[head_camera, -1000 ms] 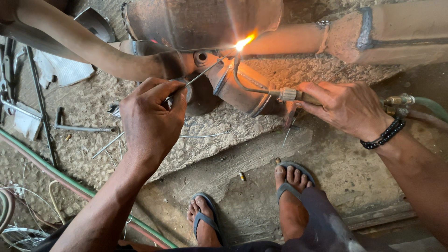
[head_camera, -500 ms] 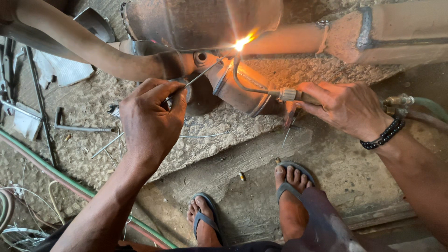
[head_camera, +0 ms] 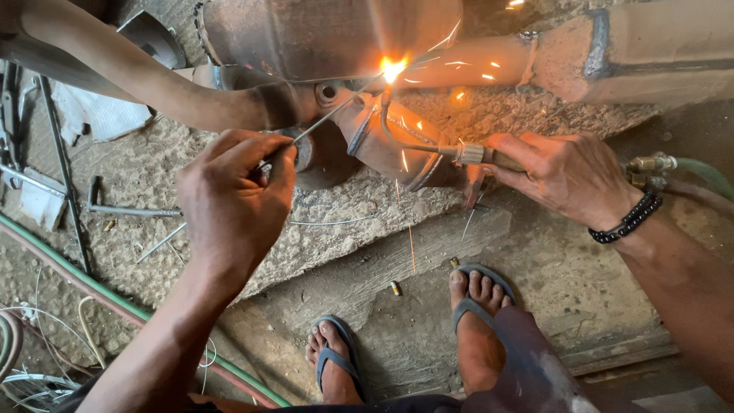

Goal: The person uses a welding torch and filler rod to join sections of a rusty metal exhaust pipe. They heat the joints, apply the filler rod to create welds, and reposition the pipe components on the floor to access different areas.

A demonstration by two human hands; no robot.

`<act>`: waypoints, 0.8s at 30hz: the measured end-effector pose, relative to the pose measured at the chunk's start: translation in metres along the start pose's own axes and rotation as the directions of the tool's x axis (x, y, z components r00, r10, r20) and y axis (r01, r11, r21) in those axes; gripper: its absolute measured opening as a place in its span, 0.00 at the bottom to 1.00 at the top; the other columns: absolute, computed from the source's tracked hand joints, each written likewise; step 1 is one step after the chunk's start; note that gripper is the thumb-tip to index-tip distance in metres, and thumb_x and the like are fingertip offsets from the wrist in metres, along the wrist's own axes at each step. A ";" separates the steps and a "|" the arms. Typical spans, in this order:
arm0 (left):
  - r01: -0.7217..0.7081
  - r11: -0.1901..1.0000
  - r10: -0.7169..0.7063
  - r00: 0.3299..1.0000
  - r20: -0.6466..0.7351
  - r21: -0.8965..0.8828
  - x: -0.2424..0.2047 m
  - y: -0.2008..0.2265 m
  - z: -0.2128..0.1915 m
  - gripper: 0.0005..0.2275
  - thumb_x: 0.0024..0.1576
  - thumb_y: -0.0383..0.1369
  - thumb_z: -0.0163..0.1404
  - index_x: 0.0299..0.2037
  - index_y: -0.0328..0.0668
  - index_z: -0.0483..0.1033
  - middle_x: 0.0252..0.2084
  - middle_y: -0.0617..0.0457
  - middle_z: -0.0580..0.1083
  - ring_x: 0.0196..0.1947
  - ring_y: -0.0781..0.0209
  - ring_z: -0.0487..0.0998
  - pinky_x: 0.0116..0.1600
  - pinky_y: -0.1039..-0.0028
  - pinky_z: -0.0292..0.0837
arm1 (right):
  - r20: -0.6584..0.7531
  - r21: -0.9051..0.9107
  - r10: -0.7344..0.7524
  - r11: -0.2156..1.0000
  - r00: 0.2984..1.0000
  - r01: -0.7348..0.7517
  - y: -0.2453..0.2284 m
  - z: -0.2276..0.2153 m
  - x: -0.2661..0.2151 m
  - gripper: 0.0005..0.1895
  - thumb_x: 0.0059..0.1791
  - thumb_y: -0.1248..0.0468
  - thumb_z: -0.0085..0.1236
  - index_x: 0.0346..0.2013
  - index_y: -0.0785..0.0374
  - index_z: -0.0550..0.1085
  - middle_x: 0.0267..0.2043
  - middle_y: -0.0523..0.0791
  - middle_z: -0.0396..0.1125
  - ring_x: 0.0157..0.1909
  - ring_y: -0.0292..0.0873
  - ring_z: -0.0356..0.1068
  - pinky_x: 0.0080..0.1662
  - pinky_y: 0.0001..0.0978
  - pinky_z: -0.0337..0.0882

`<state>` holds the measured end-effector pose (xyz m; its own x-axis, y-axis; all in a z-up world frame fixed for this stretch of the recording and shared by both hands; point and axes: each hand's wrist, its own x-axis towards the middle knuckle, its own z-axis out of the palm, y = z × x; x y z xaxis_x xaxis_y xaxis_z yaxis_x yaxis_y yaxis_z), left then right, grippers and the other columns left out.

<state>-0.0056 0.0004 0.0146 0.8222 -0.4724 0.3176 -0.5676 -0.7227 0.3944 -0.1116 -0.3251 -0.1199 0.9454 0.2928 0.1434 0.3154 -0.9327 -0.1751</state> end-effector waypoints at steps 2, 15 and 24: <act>0.027 1.000 -0.027 1.000 0.015 0.013 0.000 0.000 -0.006 0.04 0.55 0.22 0.57 0.38 0.35 0.83 0.36 0.49 0.79 0.27 0.63 0.77 0.28 0.76 0.70 | -0.002 0.009 -0.004 1.000 1.000 0.004 0.000 -0.001 0.001 0.17 0.52 0.46 0.55 0.49 0.49 0.71 0.25 0.39 0.66 0.18 0.43 0.65 0.20 0.36 0.65; 0.394 0.887 -0.461 0.780 0.424 0.241 -0.016 -0.012 -0.042 0.08 0.54 0.30 0.52 0.40 0.41 0.83 0.36 0.53 0.81 0.16 0.66 0.73 0.16 0.76 0.65 | -0.011 0.012 -0.012 1.000 1.000 0.012 -0.001 0.000 0.002 0.17 0.52 0.45 0.54 0.49 0.51 0.72 0.24 0.39 0.66 0.17 0.41 0.63 0.19 0.34 0.65; 0.533 0.685 -0.709 0.333 0.622 0.496 -0.038 -0.055 -0.021 0.12 0.58 0.33 0.44 0.44 0.46 0.82 0.43 0.54 0.81 0.28 0.62 0.80 0.38 0.73 0.80 | -0.009 0.009 0.009 1.000 1.000 -0.009 0.002 0.005 -0.001 0.16 0.53 0.44 0.52 0.45 0.50 0.71 0.27 0.41 0.69 0.22 0.46 0.68 0.22 0.38 0.65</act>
<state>-0.0065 0.0682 -0.0009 0.7029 0.0415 -0.7101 0.0705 -0.9974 0.0114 -0.1114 -0.3257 -0.1252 0.9475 0.2824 0.1503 0.3075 -0.9334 -0.1850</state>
